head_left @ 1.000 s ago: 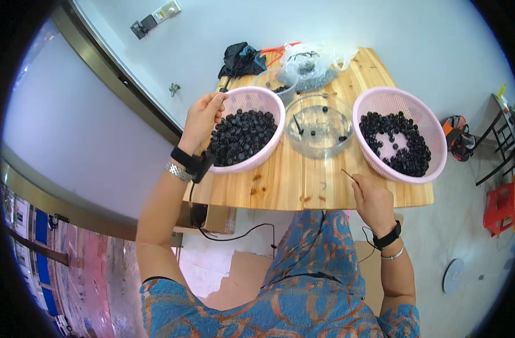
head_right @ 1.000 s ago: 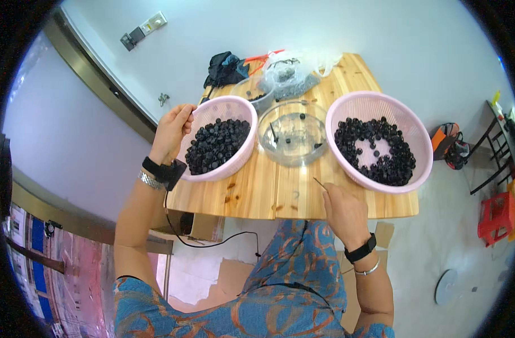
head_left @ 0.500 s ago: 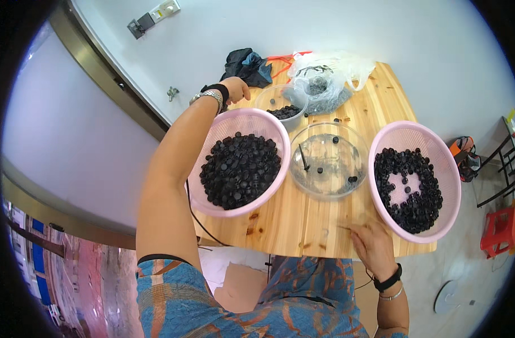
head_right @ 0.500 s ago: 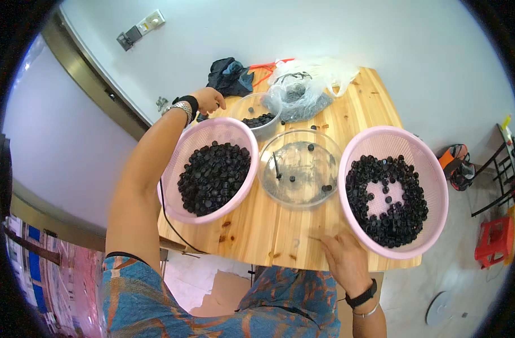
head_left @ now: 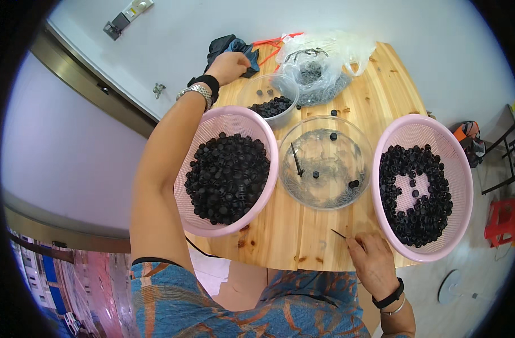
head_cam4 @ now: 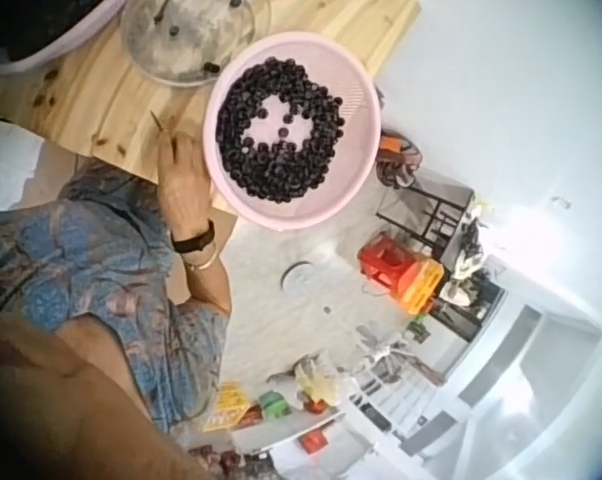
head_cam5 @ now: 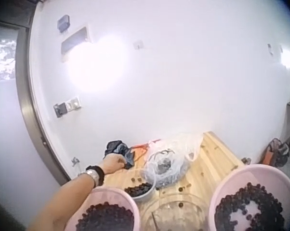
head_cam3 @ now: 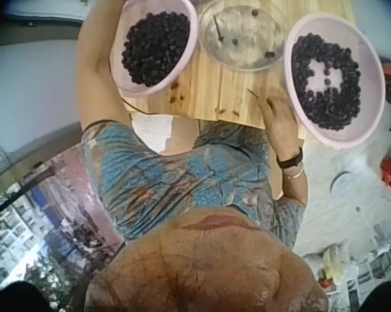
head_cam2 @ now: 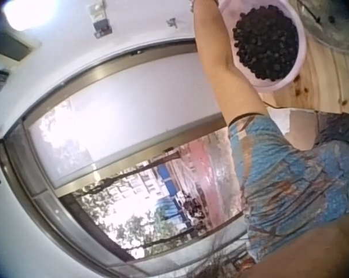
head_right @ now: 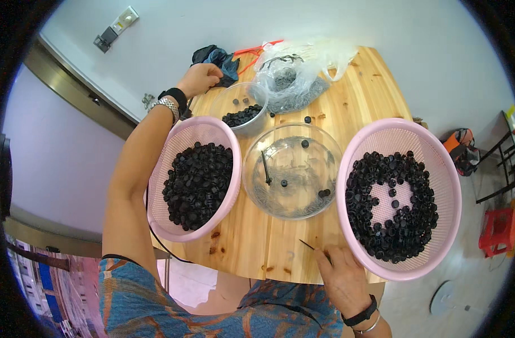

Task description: The recorder is assembling small black shoe components by picking them from bowls and joining them together.

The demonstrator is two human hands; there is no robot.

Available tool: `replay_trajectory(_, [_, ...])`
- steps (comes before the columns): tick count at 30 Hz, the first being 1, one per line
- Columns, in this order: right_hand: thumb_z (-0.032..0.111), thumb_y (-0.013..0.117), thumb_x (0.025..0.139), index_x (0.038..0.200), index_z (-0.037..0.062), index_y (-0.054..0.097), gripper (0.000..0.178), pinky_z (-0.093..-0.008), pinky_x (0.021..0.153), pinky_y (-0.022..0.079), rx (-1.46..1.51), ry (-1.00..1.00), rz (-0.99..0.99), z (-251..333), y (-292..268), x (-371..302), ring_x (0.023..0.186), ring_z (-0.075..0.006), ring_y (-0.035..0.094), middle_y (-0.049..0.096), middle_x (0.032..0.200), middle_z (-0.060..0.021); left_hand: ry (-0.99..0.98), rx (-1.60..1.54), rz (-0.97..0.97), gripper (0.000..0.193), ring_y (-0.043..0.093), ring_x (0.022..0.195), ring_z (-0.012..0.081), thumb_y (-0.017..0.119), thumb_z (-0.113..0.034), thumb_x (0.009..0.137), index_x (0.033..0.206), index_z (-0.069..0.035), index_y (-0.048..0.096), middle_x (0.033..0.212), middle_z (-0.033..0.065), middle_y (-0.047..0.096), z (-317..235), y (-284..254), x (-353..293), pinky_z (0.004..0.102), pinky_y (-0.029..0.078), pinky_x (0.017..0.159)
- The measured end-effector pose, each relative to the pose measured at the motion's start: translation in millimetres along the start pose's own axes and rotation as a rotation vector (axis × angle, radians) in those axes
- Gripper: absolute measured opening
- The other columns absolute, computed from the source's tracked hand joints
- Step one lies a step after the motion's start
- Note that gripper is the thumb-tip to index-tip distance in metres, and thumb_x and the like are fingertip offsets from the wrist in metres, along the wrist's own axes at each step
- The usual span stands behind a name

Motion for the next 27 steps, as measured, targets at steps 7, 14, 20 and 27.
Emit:
replay_trajectory(7, [0.007, 0.057, 0.068, 0.1, 0.004, 0.057, 0.032, -0.0338, 0.073, 0.043, 0.002, -0.026, -0.028, 9, -17, -8, 0.085, -0.0229, 0.052, 0.052, 0.092, -0.0069, 0.426, 0.454, 0.419, 0.028, 0.062, 0.083, 0.0237, 0.061, -0.016, 0.075, 0.099, -0.002, 0.062, 0.088, 0.0121, 0.065, -69, 67, -9, 0.033, 0.048, 0.075])
replay_trajectory(14, [0.009, 0.062, 0.066, 0.094, 0.0049, 0.059, 0.029, -0.0331, 0.059, 0.043, 0.025, -0.198, -0.163, 10, -50, -31, 0.07, -0.0213, 0.054, 0.055, 0.082, -0.0058, 0.304, 0.521, 0.264, 0.018, 0.061, 0.079, 0.0297, 0.063, -0.017, 0.067, 0.081, -0.006, 0.067, 0.082, 0.0162, 0.064, -58, 90, 0, 0.038, 0.048, 0.07])
replay_trajectory(20, [0.007, 0.068, 0.063, 0.092, 0.0053, 0.06, 0.03, -0.0308, 0.051, 0.041, 0.015, -0.15, -0.263, 4, -74, -39, 0.061, -0.0208, 0.053, 0.057, 0.08, -0.0062, 0.453, 0.483, 0.286, 0.019, 0.062, 0.066, 0.0241, 0.066, -0.023, 0.062, 0.076, -0.01, 0.068, 0.069, 0.0114, 0.064, -50, 93, 6, 0.0357, 0.049, 0.062])
replay_trajectory(27, [0.007, 0.071, 0.063, 0.089, 0.004, 0.061, 0.028, -0.0316, 0.05, 0.042, 0.039, -0.084, -0.385, 5, -97, -51, 0.059, -0.0223, 0.054, 0.058, 0.077, -0.0079, 0.246, 0.339, 0.378, 0.016, 0.061, 0.061, 0.0215, 0.066, -0.011, 0.06, 0.075, -0.007, 0.068, 0.065, 0.0086, 0.063, -56, 90, 2, 0.033, 0.048, 0.059])
Point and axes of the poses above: each hand's wrist, its own x-axis towards the middle knuckle, its own y-axis out of the palm, z = x × y, the point moved 4 cm from there along x, towards the middle knuckle
